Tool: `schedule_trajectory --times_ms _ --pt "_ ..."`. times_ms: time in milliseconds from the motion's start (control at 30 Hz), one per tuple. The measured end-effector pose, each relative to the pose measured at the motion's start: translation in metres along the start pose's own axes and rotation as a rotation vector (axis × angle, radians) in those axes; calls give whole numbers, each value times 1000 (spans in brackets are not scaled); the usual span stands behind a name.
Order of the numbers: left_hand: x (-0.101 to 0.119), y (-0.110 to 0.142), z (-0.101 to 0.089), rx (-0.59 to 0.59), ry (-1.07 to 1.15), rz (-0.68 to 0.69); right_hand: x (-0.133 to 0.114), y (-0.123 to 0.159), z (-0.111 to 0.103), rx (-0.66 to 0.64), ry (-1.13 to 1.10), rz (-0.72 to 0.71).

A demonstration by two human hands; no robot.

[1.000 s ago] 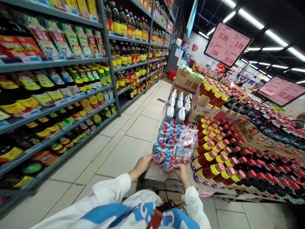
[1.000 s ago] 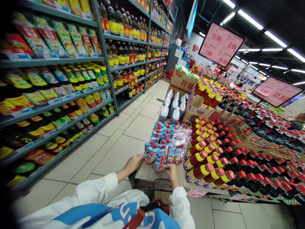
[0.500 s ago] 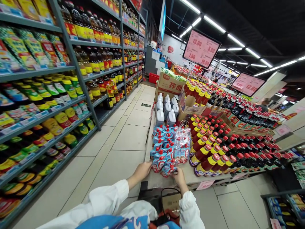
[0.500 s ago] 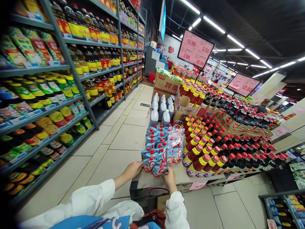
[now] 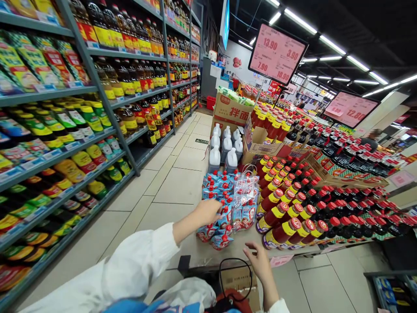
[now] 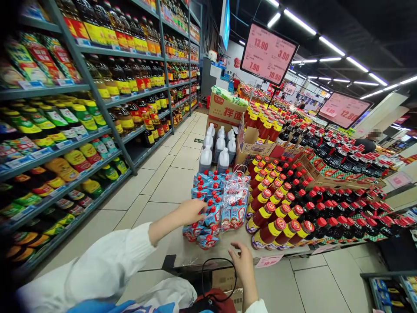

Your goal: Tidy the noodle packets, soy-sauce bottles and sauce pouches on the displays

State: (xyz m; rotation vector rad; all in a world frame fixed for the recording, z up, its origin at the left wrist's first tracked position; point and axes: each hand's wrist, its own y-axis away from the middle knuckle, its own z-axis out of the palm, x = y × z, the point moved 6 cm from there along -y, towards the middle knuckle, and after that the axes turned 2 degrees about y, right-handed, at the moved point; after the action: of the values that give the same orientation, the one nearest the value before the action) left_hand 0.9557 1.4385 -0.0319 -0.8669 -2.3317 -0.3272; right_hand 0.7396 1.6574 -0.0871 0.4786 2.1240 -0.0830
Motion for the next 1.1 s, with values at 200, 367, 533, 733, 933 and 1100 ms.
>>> schedule_trajectory --times_ms 200,367,533,733,933,1100 --pt "84 -91 21 113 -24 -62 2 -3 -18 -168 -109 -35" --pt "68 -120 53 158 73 -208 21 -17 -20 -331 -97 -42" --pt "59 -127 59 198 244 -170 40 -30 -6 -418 -72 -95" --pt "78 -124 63 201 429 27 55 -59 1 -340 -162 -154" --pt "76 -134 68 234 467 54 51 -86 17 -402 -177 -217" --pt "69 -151 47 25 416 52 54 -96 24 -368 -171 -238"
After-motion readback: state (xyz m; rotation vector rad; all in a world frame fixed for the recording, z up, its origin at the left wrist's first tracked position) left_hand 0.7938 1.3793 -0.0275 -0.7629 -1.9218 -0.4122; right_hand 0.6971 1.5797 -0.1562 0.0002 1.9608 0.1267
